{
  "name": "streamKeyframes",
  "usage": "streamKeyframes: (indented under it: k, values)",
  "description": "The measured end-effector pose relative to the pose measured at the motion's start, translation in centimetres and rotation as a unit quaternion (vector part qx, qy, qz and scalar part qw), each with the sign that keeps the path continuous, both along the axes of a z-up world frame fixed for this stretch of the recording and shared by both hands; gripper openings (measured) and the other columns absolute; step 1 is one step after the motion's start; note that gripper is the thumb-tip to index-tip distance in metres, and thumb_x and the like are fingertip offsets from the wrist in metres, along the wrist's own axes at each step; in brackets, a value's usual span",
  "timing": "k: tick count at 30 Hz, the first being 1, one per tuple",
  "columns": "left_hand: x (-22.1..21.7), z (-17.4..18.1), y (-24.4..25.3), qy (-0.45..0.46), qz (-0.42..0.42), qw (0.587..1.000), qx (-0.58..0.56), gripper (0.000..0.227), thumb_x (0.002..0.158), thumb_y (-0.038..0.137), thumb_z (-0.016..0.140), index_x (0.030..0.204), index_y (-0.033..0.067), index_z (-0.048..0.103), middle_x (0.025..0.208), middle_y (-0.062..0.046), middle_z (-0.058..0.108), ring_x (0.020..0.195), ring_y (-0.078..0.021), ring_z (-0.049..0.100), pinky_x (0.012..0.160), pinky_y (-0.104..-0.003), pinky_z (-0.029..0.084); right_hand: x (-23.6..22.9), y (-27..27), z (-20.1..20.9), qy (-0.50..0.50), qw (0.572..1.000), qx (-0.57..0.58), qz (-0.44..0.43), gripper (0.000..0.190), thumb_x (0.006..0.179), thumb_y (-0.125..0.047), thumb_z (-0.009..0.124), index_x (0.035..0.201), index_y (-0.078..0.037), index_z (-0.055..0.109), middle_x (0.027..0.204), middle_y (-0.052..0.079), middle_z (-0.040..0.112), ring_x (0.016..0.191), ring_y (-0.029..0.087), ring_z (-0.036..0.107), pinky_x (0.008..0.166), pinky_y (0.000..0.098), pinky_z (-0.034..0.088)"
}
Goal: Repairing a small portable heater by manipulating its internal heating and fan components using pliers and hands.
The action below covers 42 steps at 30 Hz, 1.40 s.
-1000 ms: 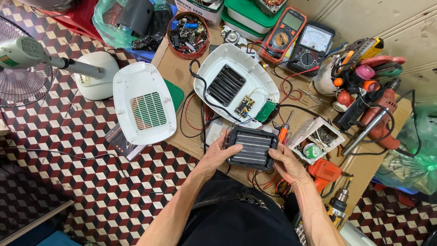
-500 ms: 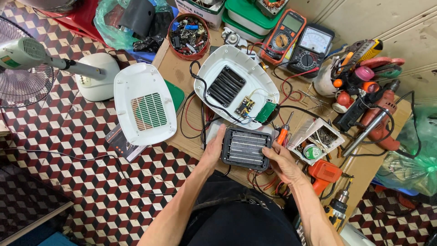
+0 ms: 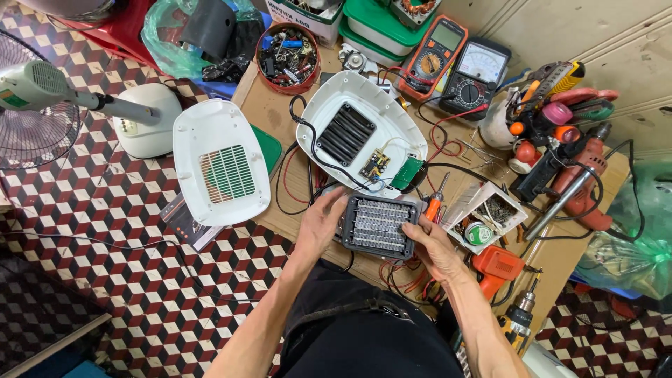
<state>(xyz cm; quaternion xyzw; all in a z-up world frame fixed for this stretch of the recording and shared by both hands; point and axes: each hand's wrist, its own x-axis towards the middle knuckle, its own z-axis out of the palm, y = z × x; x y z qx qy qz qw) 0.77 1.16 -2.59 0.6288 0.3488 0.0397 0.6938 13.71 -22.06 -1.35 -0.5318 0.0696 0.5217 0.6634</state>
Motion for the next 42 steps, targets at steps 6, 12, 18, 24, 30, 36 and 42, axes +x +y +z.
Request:
streamKeyframes:
  k: [6,12,18,24,30,36,42]
  values:
    - [0.8,11.1,-1.6,-0.133,-0.293,0.846,0.425,0.09,0.076,0.035,0.082,0.148,0.0023,0.038,0.152,-0.026,0.038,0.141,-0.0434,0.035,0.118,-0.055,0.027,0.5,1.0,0.8,0.045,0.998,-0.046,-0.026,0.061,0.083,-0.033,0.08,0.131,0.0,0.061,0.123,0.012,0.069,0.113,0.021,0.064,0.099,0.0371,0.053]
    - [-0.1,8.2,-3.4,-0.099,-0.337,0.743,0.569,0.093,0.078,0.022,0.08,0.157,0.0102,0.032,0.155,-0.02,0.042,0.144,-0.0374,0.039,0.121,-0.058,0.022,1.2,3.0,4.7,0.017,0.986,-0.168,0.005,0.062,0.078,-0.049,0.077,0.123,-0.008,0.065,0.104,0.002,0.068,0.087,0.011,0.063,0.072,0.0319,0.048]
    - [0.1,8.8,-2.7,-0.108,-0.32,0.71,0.618,0.096,0.074,0.015,0.079,0.158,0.0152,0.033,0.152,-0.016,0.047,0.139,-0.0331,0.045,0.116,-0.053,0.032,1.9,3.7,3.5,0.085,0.977,-0.196,-0.021,0.069,0.073,-0.053,0.083,0.117,-0.005,0.061,0.09,0.007,0.059,0.066,0.016,0.059,0.064,0.0368,0.06]
    - [0.7,8.9,-0.4,-0.156,-0.292,0.725,0.604,0.095,0.069,0.012,0.083,0.153,0.0146,0.04,0.142,-0.012,0.054,0.127,-0.0292,0.055,0.108,-0.048,0.04,1.8,6.0,6.3,0.054,0.982,-0.177,0.034,0.082,0.074,-0.071,0.069,0.122,-0.004,0.062,0.078,0.007,0.063,0.069,0.021,0.066,0.065,0.0339,0.058]
    - [1.2,8.9,0.6,-0.172,-0.193,0.82,0.511,0.101,0.057,0.014,0.09,0.147,0.0115,0.043,0.135,-0.012,0.059,0.123,-0.0312,0.057,0.105,-0.047,0.039,2.9,5.8,6.7,0.019,0.991,-0.131,0.016,0.091,0.087,-0.076,0.043,0.125,0.004,0.062,0.091,0.014,0.074,0.077,0.02,0.074,0.073,0.0342,0.061]
    - [2.5,10.1,1.4,-0.1,-0.186,0.872,0.441,0.103,0.054,0.014,0.092,0.145,0.0102,0.045,0.12,-0.015,0.061,0.113,-0.0351,0.057,0.099,-0.047,0.042,2.3,3.9,2.5,-0.279,0.948,-0.143,-0.047,0.057,0.097,-0.038,0.056,0.141,-0.002,0.063,0.116,0.015,0.076,0.105,0.027,0.07,0.096,0.0379,0.055]
    - [4.1,8.6,4.7,-0.126,-0.218,0.868,0.428,0.095,0.061,0.019,0.092,0.144,0.0107,0.047,0.123,-0.015,0.063,0.114,-0.0362,0.061,0.1,-0.047,0.047,3.0,5.8,8.9,-0.524,0.827,-0.136,0.151,0.098,0.076,-0.023,0.08,0.159,-0.008,0.029,0.166,0.02,0.026,0.154,0.036,0.025,0.122,0.0486,0.025]
